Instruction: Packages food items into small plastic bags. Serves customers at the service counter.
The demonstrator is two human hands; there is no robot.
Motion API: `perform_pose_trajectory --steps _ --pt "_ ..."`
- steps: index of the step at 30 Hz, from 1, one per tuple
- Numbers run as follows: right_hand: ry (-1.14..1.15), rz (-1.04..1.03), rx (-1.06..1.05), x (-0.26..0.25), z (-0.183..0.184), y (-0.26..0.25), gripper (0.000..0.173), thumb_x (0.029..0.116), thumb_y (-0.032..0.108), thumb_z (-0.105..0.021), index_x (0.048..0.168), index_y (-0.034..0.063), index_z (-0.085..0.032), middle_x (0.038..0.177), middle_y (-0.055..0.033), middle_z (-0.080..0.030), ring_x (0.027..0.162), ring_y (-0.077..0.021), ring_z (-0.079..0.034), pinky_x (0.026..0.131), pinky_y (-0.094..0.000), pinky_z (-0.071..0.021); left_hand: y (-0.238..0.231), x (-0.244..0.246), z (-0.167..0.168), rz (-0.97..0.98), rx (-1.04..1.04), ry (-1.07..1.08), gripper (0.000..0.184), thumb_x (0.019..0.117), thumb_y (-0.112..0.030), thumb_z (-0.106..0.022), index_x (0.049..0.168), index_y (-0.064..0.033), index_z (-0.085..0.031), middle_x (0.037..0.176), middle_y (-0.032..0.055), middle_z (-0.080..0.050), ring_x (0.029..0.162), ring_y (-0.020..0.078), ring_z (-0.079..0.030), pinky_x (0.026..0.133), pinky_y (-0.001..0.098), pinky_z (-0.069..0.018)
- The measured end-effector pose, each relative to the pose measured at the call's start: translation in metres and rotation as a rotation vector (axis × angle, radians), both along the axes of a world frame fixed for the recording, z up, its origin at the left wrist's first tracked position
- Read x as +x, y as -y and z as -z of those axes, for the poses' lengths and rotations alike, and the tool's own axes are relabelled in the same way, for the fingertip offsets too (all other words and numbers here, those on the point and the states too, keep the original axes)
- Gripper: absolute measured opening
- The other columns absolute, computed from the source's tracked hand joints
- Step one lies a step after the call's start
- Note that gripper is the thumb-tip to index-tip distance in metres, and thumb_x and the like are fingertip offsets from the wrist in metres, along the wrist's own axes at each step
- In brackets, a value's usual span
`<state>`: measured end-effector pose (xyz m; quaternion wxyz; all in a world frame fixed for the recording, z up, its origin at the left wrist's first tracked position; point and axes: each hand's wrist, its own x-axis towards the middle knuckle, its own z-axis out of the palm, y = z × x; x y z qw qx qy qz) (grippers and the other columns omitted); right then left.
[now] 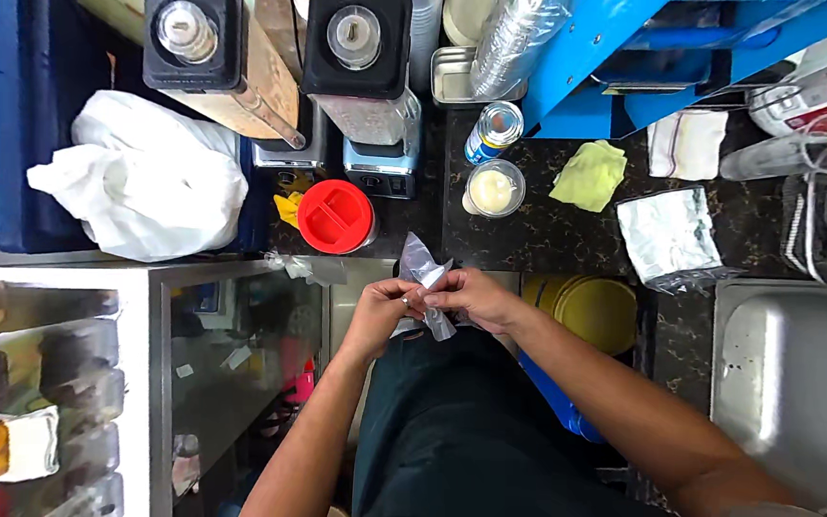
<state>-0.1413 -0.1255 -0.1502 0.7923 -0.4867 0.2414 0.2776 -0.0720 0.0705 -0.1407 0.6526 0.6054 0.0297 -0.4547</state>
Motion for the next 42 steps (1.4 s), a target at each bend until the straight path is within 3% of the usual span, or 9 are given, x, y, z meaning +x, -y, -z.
perform_pose_trajectory --steps 6,14,18,23,28,32,35,39,42 --pt "-0.021 0.221 0.412 -0.007 0.014 0.006 0.019 0.1048 0.013 -0.046 0.112 0.0050 -0.062 0.105 -0.0086 -0.072 0.100 -0.0190 -0.070 0.095 -0.0409 -0.0564 -0.009 0.002 0.010 0.054 -0.034 0.048 0.010 0.0988 -0.008 -0.063 0.098 0.0004 -0.068 0.086 0.0064 -0.072 0.078 0.0162 -0.071 0.078 0.0365 -0.0619" --pt "-0.109 0.756 0.590 -0.016 0.046 0.011 0.033 0.1074 0.024 -0.035 0.102 0.0044 -0.060 0.104 -0.0175 -0.069 0.101 -0.0302 -0.068 0.096 -0.0478 -0.0544 0.004 0.021 0.017 -0.462 -0.094 -0.236 0.019 0.1095 -0.019 -0.039 0.113 -0.0069 -0.053 0.086 0.0090 -0.067 0.083 0.0211 -0.069 0.083 0.0426 -0.0590" --pt "0.188 0.592 0.390 -0.022 0.045 0.022 0.013 0.0984 0.016 -0.051 0.099 0.0185 -0.063 0.087 -0.0018 -0.068 0.088 -0.0160 -0.067 0.090 -0.0392 -0.0550 0.006 0.015 0.031 -0.090 0.289 0.303 0.040 0.0762 0.001 -0.079 0.106 -0.0037 -0.052 0.076 0.0077 -0.064 0.067 0.0187 -0.064 0.064 0.0395 -0.0573" --pt "0.083 0.488 -0.084 -0.038 0.038 0.042 0.011 0.0924 0.000 -0.062 0.098 0.0066 -0.056 0.081 -0.0032 -0.062 0.072 -0.0125 -0.062 0.075 -0.0330 -0.0562 0.019 0.029 0.046 -0.713 0.273 -0.135 0.004 0.1056 -0.006 -0.041 0.107 -0.0095 -0.040 0.071 0.0018 -0.052 0.053 0.0113 -0.052 0.052 0.0296 -0.0522" --pt "0.276 -0.023 -0.973 -0.032 0.016 0.032 0.085 0.0746 0.036 -0.089 0.148 0.0115 -0.053 0.152 -0.0215 -0.045 0.141 -0.0366 -0.044 0.115 -0.0553 -0.0418 0.054 -0.014 0.039 -0.013 0.364 0.711 0.019 0.0885 -0.010 -0.070 0.101 0.0029 -0.066 0.090 0.0096 -0.069 0.082 0.0163 -0.068 0.077 0.0369 -0.0589" --pt "0.201 -0.070 -0.855 -0.026 0.027 0.041 0.026 0.0984 0.010 -0.057 0.120 0.0073 -0.071 0.121 -0.0114 -0.068 0.117 -0.0218 -0.062 0.103 -0.0410 -0.0507 0.071 -0.018 0.018 0.376 0.612 1.007 0.016 0.0833 -0.007 -0.071 0.099 -0.0055 -0.073 0.105 0.0175 -0.068 0.097 0.0338 -0.069 0.081 0.0526 -0.0594" --pt "0.206 0.164 -0.268 -0.035 0.017 0.053 0.023 0.1002 0.010 -0.047 0.117 0.0001 -0.059 0.093 -0.0063 -0.065 0.079 -0.0129 -0.063 0.074 -0.0321 -0.0553 0.047 0.017 0.044 0.127 0.697 0.671 0.022 0.0858 0.001 -0.065 0.107 0.0062 -0.066 0.109 0.0233 -0.065 0.106 0.0368 -0.063 0.092 0.0557 -0.0518" --pt "0.143 -0.001 -0.444 -0.032 0.022 0.059 0.041 0.0941 0.025 -0.071 0.128 0.0035 -0.064 0.108 -0.0111 -0.072 0.091 -0.0176 -0.070 0.084 -0.0391 -0.0597 0.056 0.015 0.027 -0.078 0.094 -0.050 0.011 0.1010 -0.009 -0.050 0.111 -0.0089 -0.048 0.067 0.0009 -0.056 0.056 0.0111 -0.056 0.054 0.0300 -0.0521" --pt "0.114 0.284 -0.256 -0.036 0.043 0.069 0.022 0.1002 0.007 -0.054 0.115 -0.0026 -0.066 0.104 -0.0110 -0.070 0.096 -0.0163 -0.068 0.090 -0.0373 -0.0573 0.058 0.012 0.020 0.084 0.163 0.179 0.008 0.0879 -0.009 -0.071 0.084 -0.0078 -0.064 0.070 0.0009 -0.064 0.062 0.0106 -0.060 0.058 0.0312 -0.0520"
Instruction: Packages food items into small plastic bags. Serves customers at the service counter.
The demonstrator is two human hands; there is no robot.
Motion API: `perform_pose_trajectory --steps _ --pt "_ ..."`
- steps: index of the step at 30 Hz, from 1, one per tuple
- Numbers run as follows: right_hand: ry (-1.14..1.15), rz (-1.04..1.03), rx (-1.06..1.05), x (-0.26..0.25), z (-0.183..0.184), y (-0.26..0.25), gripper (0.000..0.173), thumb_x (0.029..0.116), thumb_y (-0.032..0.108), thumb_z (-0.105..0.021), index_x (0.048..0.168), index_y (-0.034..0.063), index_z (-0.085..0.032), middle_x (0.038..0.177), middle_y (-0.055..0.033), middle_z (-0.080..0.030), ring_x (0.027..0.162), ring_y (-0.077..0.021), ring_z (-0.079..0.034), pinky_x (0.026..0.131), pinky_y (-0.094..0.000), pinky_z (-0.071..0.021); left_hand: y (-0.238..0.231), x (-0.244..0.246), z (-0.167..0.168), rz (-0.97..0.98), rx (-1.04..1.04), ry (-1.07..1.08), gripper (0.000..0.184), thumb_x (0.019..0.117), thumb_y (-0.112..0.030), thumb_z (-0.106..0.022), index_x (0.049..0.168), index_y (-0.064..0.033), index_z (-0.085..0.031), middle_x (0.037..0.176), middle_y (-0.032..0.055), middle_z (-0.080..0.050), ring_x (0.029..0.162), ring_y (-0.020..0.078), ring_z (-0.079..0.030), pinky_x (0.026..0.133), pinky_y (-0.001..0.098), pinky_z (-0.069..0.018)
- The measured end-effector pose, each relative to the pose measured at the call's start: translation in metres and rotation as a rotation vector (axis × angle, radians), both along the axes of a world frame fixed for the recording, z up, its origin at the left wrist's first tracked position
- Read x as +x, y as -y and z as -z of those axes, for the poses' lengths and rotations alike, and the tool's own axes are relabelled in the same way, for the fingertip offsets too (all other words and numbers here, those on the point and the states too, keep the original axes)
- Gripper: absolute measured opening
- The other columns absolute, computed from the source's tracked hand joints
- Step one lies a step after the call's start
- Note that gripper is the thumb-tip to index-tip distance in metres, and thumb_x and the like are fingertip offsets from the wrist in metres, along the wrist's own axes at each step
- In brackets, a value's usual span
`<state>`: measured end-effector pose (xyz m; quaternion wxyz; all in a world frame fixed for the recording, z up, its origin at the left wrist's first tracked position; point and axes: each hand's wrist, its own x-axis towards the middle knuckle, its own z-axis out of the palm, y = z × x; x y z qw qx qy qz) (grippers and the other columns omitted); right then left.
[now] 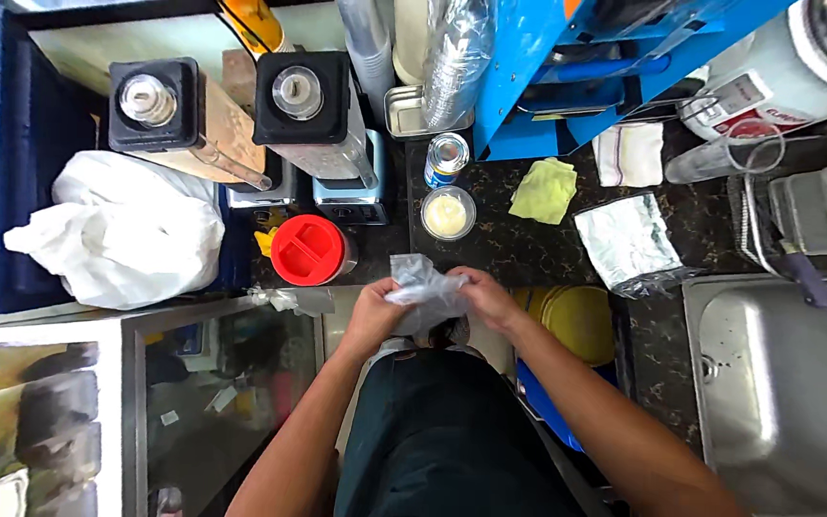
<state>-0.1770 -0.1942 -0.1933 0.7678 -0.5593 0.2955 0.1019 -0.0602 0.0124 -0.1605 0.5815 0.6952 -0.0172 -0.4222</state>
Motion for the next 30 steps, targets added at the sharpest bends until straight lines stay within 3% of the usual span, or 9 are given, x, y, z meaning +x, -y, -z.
perform_pose_trajectory --steps 2,6,8,10,14,17,22,27,30 --pt "0.067 0.102 0.345 -0.005 -0.012 0.004 0.025 0.1046 0.008 -0.046 0.123 -0.0021 -0.058 0.104 -0.0115 -0.071 0.094 -0.0192 -0.070 0.090 -0.0397 -0.0591 -0.004 0.006 0.029 -0.212 0.209 0.141 0.020 0.0894 -0.007 -0.065 0.072 -0.0069 -0.055 0.063 0.0028 -0.058 0.058 0.0135 -0.056 0.055 0.0351 -0.0483" --pt "0.226 -0.133 0.349 -0.016 -0.021 0.010 0.051 0.0985 0.010 -0.051 0.148 0.0101 -0.039 0.116 -0.0122 -0.067 0.094 -0.0177 -0.069 0.084 -0.0368 -0.0581 0.016 0.017 0.034 -0.659 0.037 -0.377 0.014 0.1028 -0.008 -0.043 0.101 -0.0007 -0.054 0.081 0.0119 -0.065 0.071 0.0209 -0.065 0.068 0.0397 -0.0580" --pt "0.307 -0.269 0.197 -0.019 -0.025 0.018 0.037 0.1002 0.009 -0.048 0.136 0.0038 -0.057 0.115 -0.0070 -0.069 0.087 -0.0089 -0.066 0.077 -0.0288 -0.0569 0.031 0.014 0.034 -0.705 0.040 -0.451 0.011 0.1000 -0.012 -0.047 0.097 -0.0058 -0.055 0.073 0.0071 -0.058 0.062 0.0176 -0.058 0.060 0.0366 -0.0532" --pt "0.202 -0.515 -0.164 -0.010 -0.037 0.019 0.034 0.1038 0.015 -0.045 0.123 0.0102 -0.073 0.113 -0.0018 -0.072 0.084 -0.0061 -0.063 0.073 -0.0271 -0.0533 0.030 0.007 0.039 -0.519 0.055 -0.290 0.010 0.1027 -0.015 -0.056 0.109 -0.0070 -0.055 0.078 0.0065 -0.060 0.063 0.0155 -0.057 0.058 0.0329 -0.0515" --pt "-0.342 -0.563 -0.710 0.009 -0.032 0.017 0.057 0.0996 0.038 -0.064 0.152 0.0206 -0.050 0.129 -0.0205 -0.066 0.119 -0.0397 -0.064 0.101 -0.0633 -0.0481 0.024 -0.003 0.009 0.144 -0.130 -0.170 0.034 0.1035 -0.015 -0.057 0.137 -0.0177 -0.056 0.085 0.0042 -0.066 0.065 0.0106 -0.060 0.061 0.0286 -0.0537" --pt "-0.500 -0.635 -0.923 0.013 -0.034 0.018 0.100 0.0849 0.035 -0.082 0.164 0.0251 -0.022 0.140 -0.0230 -0.054 0.106 -0.0447 -0.065 0.086 -0.0647 -0.0529 0.025 -0.005 0.001 0.423 -0.218 -0.190 0.036 0.1001 -0.009 -0.041 0.116 -0.0093 -0.073 0.067 -0.0038 -0.059 0.055 0.0049 -0.054 0.054 0.0236 -0.0491" --pt "-0.520 -0.542 -1.098 0.018 -0.034 0.005 0.111 0.0778 0.009 -0.081 0.165 0.0176 -0.012 0.143 -0.0281 -0.047 0.094 -0.0459 -0.068 0.075 -0.0618 -0.0562 0.064 -0.010 0.007 0.622 0.734 0.419 0.074 0.0801 -0.022 -0.084 0.145 -0.0075 -0.052 0.133 0.0250 -0.056 0.103 0.0399 -0.067 0.086 0.0587 -0.0576" --pt "-0.467 -0.469 -1.159 0.019 -0.009 0.010 0.115 0.0737 0.005 -0.083 0.165 0.0195 -0.014 0.147 -0.0275 -0.044 0.109 -0.0492 -0.063 0.078 -0.0625 -0.0561 0.080 -0.010 0.013 0.733 1.009 0.488 0.074 0.0761 -0.013 -0.081 0.142 -0.0045 -0.049 0.143 0.0276 -0.046 0.095 0.0443 -0.068 0.073 0.0591 -0.0584" --pt "-0.228 -0.322 -0.857 0.002 -0.001 0.034 0.077 0.0789 0.026 -0.087 0.148 0.0227 -0.053 0.145 -0.0191 -0.049 0.119 -0.0383 -0.060 0.089 -0.0576 -0.0570 0.072 -0.005 0.013 0.737 1.002 0.440 0.076 0.0745 -0.012 -0.083 0.140 -0.0012 -0.046 0.143 0.0287 -0.045 0.094 0.0444 -0.069 0.074 0.0592 -0.0590"
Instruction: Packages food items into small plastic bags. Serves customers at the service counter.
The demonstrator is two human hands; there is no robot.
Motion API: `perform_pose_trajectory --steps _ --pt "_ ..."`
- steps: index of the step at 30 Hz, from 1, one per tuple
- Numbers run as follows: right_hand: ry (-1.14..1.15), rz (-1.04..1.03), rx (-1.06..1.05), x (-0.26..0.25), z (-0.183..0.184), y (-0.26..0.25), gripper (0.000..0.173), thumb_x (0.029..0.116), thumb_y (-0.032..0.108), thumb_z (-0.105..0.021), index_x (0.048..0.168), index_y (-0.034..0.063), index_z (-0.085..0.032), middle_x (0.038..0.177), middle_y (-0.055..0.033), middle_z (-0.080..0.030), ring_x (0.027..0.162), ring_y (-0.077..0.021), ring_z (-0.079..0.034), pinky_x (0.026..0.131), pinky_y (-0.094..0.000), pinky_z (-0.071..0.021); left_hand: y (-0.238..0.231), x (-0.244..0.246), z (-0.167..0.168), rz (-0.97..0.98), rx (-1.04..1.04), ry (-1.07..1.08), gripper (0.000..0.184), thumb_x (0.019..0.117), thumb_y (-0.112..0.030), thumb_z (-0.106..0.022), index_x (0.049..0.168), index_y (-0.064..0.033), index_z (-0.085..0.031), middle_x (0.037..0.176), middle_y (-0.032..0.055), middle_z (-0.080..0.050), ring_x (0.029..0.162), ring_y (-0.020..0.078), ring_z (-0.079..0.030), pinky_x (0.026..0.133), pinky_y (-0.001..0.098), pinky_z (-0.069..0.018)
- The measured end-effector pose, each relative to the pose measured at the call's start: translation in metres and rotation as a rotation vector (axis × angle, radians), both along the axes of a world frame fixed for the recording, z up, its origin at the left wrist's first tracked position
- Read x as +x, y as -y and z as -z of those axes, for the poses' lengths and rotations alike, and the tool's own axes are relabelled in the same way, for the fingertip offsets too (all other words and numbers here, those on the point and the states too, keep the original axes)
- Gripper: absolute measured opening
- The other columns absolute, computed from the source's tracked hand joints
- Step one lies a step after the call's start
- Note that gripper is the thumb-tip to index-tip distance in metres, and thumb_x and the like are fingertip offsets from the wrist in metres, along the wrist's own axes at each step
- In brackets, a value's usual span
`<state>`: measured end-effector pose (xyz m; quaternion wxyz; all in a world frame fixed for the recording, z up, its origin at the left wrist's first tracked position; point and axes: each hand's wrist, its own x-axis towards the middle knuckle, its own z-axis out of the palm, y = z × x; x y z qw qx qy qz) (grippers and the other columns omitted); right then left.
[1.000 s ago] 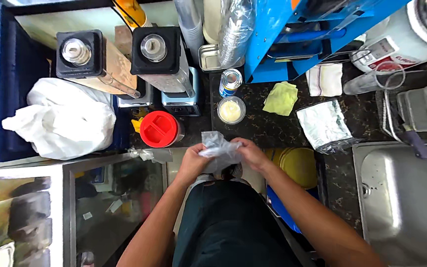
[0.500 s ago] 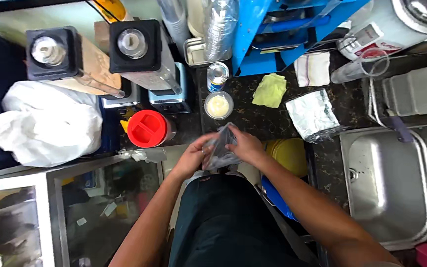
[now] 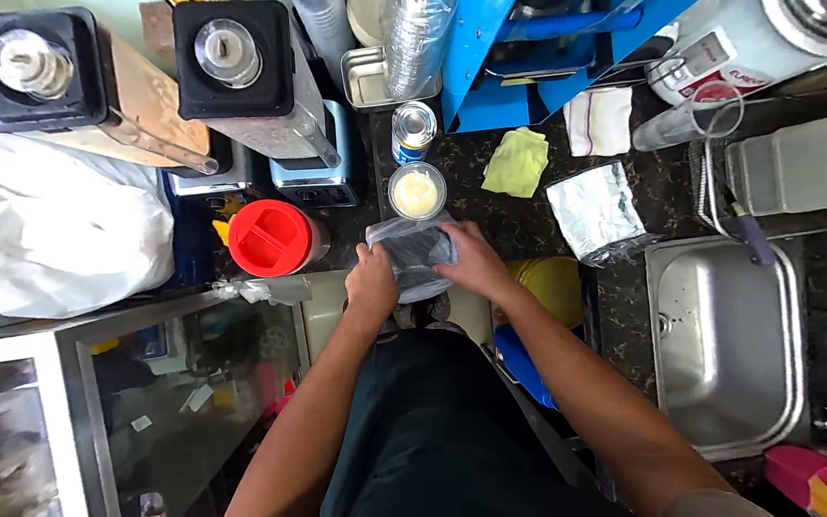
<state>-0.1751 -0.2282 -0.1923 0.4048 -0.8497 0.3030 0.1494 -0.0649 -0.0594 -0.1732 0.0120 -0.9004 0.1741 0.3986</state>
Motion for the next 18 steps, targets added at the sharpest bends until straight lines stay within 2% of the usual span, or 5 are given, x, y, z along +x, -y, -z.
perform_pose_trajectory --steps 2,6,8,12,18 --pt "0.282 0.196 0.187 -0.004 -0.006 0.015 0.053 0.0821 0.034 -0.085 0.127 0.0135 -0.067 0.142 -0.0132 -0.054 0.127 -0.0274 -0.057 0.097 -0.0475 -0.0558 -0.007 0.008 -0.001 -0.017 -0.017 -0.025 0.080 0.0743 -0.010 -0.082 0.143 0.0002 -0.043 0.144 0.0294 -0.044 0.098 0.0455 -0.068 0.078 0.0594 -0.0585" --pt "0.604 0.117 0.061 0.037 -0.014 0.006 0.113 0.0681 0.044 -0.093 0.157 0.0100 -0.034 0.163 -0.0173 -0.030 0.146 -0.0300 -0.040 0.112 -0.0485 -0.0465 -0.017 0.010 0.006 0.010 -0.066 -0.089 0.081 0.0766 -0.010 -0.082 0.144 0.0032 -0.039 0.143 0.0310 -0.044 0.104 0.0451 -0.067 0.084 0.0587 -0.0577" --pt "0.605 0.037 -0.070 0.059 -0.011 -0.007 0.118 0.0645 0.038 -0.097 0.160 0.0137 -0.031 0.166 -0.0173 -0.024 0.148 -0.0327 -0.037 0.111 -0.0506 -0.0466 -0.017 0.009 0.008 0.026 -0.087 -0.109 0.082 0.0762 -0.006 -0.080 0.146 0.0045 -0.037 0.143 0.0317 -0.043 0.106 0.0459 -0.066 0.086 0.0584 -0.0576" --pt "0.644 0.045 -0.192 0.076 0.007 -0.007 0.094 0.0666 0.023 -0.095 0.149 0.0167 -0.050 0.148 -0.0156 -0.048 0.132 -0.0295 -0.053 0.100 -0.0466 -0.0549 -0.015 0.012 0.011 0.030 -0.117 -0.130 0.083 0.0756 -0.004 -0.079 0.147 0.0033 -0.036 0.143 0.0297 -0.045 0.108 0.0441 -0.066 0.087 0.0571 -0.0576" --pt "0.712 -0.026 -0.187 0.066 -0.085 0.007 0.095 0.0687 0.019 -0.093 0.150 0.0116 -0.046 0.150 -0.0150 -0.045 0.137 -0.0257 -0.049 0.107 -0.0416 -0.0512 0.011 0.032 0.010 -0.022 -0.367 -0.016 0.091 0.0733 0.000 -0.081 0.150 0.0014 -0.032 0.141 0.0315 -0.046 0.095 0.0453 -0.069 0.078 0.0589 -0.0593"
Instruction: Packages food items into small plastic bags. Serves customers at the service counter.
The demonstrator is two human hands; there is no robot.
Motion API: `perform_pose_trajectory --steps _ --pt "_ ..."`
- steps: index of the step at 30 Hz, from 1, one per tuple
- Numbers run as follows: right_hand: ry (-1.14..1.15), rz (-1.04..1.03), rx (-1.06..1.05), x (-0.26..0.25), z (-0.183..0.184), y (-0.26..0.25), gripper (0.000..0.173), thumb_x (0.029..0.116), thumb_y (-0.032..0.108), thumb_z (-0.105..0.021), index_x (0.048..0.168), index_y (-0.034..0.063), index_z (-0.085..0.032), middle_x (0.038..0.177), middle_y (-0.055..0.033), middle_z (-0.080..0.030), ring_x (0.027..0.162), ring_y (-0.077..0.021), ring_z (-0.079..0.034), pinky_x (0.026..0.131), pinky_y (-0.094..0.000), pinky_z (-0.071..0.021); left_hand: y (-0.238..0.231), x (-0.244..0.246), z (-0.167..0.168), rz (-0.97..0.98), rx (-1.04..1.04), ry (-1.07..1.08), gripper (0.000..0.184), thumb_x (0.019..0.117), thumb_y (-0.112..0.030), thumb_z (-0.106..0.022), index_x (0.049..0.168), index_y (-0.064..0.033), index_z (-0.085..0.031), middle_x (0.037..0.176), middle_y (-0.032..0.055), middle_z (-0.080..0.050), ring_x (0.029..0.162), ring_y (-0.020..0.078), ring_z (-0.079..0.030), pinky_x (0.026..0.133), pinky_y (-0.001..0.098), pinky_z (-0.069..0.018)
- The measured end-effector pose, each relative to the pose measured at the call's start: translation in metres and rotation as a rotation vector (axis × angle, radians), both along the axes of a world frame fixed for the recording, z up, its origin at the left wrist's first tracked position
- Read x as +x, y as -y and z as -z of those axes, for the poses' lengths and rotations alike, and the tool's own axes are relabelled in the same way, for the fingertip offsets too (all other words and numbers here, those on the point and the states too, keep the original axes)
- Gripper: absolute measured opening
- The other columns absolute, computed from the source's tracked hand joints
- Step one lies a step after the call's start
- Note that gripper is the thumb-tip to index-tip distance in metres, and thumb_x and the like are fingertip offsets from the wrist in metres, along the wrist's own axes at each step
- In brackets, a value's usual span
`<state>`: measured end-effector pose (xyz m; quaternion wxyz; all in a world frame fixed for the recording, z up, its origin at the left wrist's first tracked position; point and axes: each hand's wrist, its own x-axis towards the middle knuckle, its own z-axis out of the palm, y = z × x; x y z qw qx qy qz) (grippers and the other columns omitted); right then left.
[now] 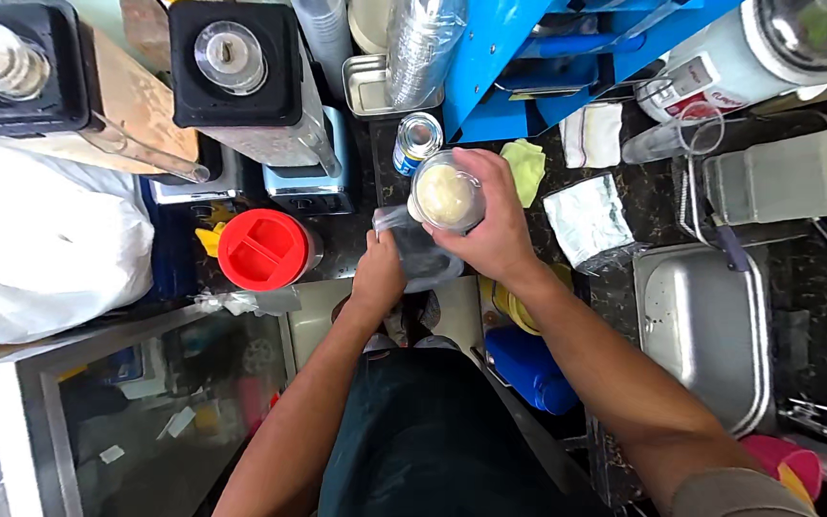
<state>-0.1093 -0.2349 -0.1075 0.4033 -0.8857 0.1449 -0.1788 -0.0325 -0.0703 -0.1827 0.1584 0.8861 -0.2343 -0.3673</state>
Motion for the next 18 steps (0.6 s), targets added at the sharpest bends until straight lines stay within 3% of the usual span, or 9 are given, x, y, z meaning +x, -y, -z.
perform_pose_trajectory --steps 2,4,10,14,16,18 --pt "0.034 -0.011 -0.004 -0.009 -0.016 -0.001 0.096 0.0686 0.021 -0.093 0.150 0.0097 -0.045 0.150 -0.0157 -0.045 0.138 -0.0258 -0.048 0.109 -0.0418 -0.0501 0.015 0.008 0.008 -0.012 -0.004 0.033 0.088 0.0733 0.001 -0.080 0.147 0.0018 -0.033 0.141 0.0324 -0.046 0.093 0.0459 -0.069 0.075 0.0594 -0.0591" --pt "0.025 -0.012 0.006 -0.015 -0.009 -0.007 0.095 0.0678 0.023 -0.094 0.149 0.0099 -0.046 0.149 -0.0153 -0.047 0.137 -0.0252 -0.049 0.108 -0.0417 -0.0510 0.022 0.014 0.024 0.028 0.062 0.039 0.087 0.0758 -0.003 -0.080 0.148 0.0039 -0.032 0.140 0.0331 -0.046 0.094 0.0461 -0.068 0.074 0.0591 -0.0594" --pt "-0.080 -0.024 0.046 -0.025 0.067 -0.026 0.089 0.0660 0.021 -0.095 0.145 0.0154 -0.053 0.147 -0.0133 -0.048 0.138 -0.0241 -0.049 0.108 -0.0418 -0.0512 0.015 0.021 0.029 0.052 0.150 0.034 0.084 0.0770 -0.009 -0.082 0.146 0.0017 -0.035 0.138 0.0310 -0.047 0.095 0.0445 -0.068 0.074 0.0586 -0.0593" --pt "-0.095 -0.044 0.047 -0.032 0.094 -0.035 0.090 0.0654 0.018 -0.094 0.145 0.0166 -0.052 0.150 -0.0163 -0.046 0.138 -0.0281 -0.049 0.105 -0.0445 -0.0540 0.010 0.021 0.033 0.045 0.123 0.045 0.083 0.0772 -0.015 -0.085 0.143 0.0014 -0.037 0.136 0.0306 -0.049 0.094 0.0449 -0.068 0.073 0.0587 -0.0592" --pt "-0.220 -0.092 0.032 -0.037 0.083 -0.031 0.094 0.0712 0.006 -0.087 0.153 0.0183 -0.043 0.157 -0.0163 -0.037 0.143 -0.0296 -0.044 0.106 -0.0455 -0.0533 0.004 0.024 0.032 0.056 0.077 0.025 0.078 0.0795 -0.017 -0.083 0.144 -0.0037 -0.041 0.137 0.0298 -0.050 0.096 0.0450 -0.068 0.075 0.0604 -0.0588" --pt "-0.321 -0.058 0.071 -0.045 0.065 -0.019 0.090 0.0780 -0.006 -0.071 0.158 0.0184 -0.037 0.162 -0.0125 -0.033 0.147 -0.0280 -0.039 0.112 -0.0478 -0.0476 -0.014 0.026 0.030 0.051 -0.104 0.023 0.073 0.0812 -0.015 -0.080 0.147 -0.0152 -0.048 0.135 0.0260 -0.052 0.095 0.0410 -0.068 0.076 0.0601 -0.0590"
